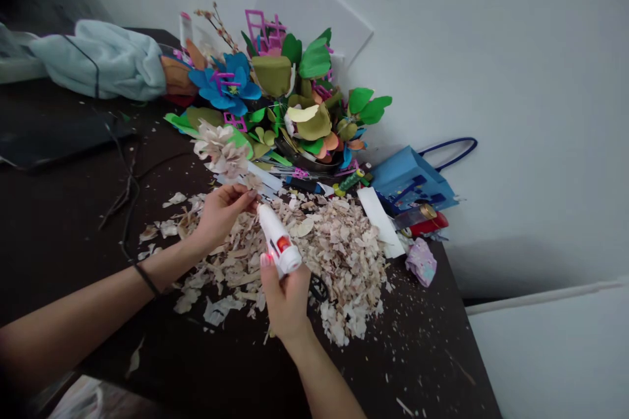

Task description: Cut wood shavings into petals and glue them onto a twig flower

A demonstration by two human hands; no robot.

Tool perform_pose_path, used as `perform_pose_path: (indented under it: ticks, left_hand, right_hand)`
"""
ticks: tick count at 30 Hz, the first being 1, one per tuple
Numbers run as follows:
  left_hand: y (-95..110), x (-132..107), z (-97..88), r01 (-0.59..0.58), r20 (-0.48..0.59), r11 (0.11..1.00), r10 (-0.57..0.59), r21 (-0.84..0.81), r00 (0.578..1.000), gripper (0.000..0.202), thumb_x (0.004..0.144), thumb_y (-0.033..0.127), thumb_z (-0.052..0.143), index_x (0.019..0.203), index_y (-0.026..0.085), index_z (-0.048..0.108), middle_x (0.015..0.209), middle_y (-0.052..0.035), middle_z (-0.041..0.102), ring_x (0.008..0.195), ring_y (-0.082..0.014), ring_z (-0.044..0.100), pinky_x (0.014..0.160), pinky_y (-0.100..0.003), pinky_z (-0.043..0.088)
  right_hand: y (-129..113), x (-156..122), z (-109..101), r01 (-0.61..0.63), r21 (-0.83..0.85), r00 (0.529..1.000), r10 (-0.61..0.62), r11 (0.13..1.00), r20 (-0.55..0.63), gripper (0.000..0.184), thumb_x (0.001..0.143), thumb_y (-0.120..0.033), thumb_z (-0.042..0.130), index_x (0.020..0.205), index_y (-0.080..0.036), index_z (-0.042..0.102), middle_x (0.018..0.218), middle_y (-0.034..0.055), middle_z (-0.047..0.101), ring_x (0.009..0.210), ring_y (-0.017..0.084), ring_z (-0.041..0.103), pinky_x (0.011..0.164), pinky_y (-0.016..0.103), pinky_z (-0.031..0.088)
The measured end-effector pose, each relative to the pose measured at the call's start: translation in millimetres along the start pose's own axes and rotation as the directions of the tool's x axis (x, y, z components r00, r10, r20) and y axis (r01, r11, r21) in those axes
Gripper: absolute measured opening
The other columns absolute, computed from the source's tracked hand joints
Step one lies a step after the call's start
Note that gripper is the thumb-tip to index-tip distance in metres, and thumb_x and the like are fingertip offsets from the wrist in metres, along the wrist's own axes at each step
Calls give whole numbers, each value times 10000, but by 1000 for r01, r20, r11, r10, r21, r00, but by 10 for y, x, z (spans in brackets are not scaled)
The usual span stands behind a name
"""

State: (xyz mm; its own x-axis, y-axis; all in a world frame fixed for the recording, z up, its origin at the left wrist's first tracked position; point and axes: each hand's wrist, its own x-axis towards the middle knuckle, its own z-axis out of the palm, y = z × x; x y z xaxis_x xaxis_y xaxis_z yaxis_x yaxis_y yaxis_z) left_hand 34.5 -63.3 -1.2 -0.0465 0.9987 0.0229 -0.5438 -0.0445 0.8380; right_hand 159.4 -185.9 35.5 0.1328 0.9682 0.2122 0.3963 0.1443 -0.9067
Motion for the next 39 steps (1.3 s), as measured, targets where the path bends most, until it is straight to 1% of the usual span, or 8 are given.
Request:
perform_pose_path:
  ticks: [4,10,17,24,28,32,35,39]
  left_hand:
    - [1,-3,3,-35,2,999,35,29,999,199,686,255,781,690,166,603,561,23,631,506,-101,609,516,-207,523]
    - [23,-17,19,-68,10,997,68,48,998,164,668,215,756,670,163,600,581,42,603,511,-81,578,514,-186,499]
    - [38,-25,33,-86,6,995,86,57,996,147,667,199,734,678,171,590,579,45,598,506,-86,572,489,-183,485]
    - [18,-21,22,-92,23,994,90,58,996,153,676,211,737,674,170,589,591,38,603,503,-87,582,504,-190,497]
    - [13,-28,15,-94,33,994,93,51,995,155,686,212,736,681,172,586,596,36,603,505,-89,593,509,-191,505]
    - [23,-36,21,-96,32,994,94,52,995,148,692,194,733,672,177,587,584,38,600,513,-91,599,516,-191,513]
    - [33,-39,25,-87,37,995,85,53,996,139,695,189,725,674,177,588,586,39,604,510,-92,598,518,-195,518]
    - [35,-39,28,-84,37,995,82,47,996,139,692,186,723,678,179,585,595,40,604,514,-93,600,523,-199,519]
  right_hand:
    - [-4,104,5,-60,38,996,57,997,70,257,899,-401,548,865,-164,643,608,-6,485,495,124,454,442,250,443]
    - [-43,166,7,-68,-13,994,69,998,89,259,910,-410,535,823,-175,602,602,-18,468,508,127,476,466,253,445]
    - [-60,191,22,-99,34,988,94,995,119,263,935,-412,500,835,-183,583,522,-47,445,449,114,442,430,233,407]
    - [-50,204,38,-97,31,992,94,995,90,289,935,-450,494,817,-192,548,521,-57,424,450,112,453,416,223,397]
    - [-33,207,60,-113,51,991,109,992,72,302,929,-477,495,844,-192,549,521,-56,455,424,106,456,405,222,399]
    - [-30,206,75,-97,60,995,96,993,28,333,918,-509,498,832,-191,547,524,-54,477,396,97,440,382,215,378]
    - [-40,204,71,-97,50,995,95,994,38,344,927,-511,485,793,-197,525,515,-57,474,387,92,441,379,208,373]
    - [-51,207,69,-93,42,995,91,995,34,327,925,-505,494,828,-194,526,542,-56,489,386,85,433,379,206,368]
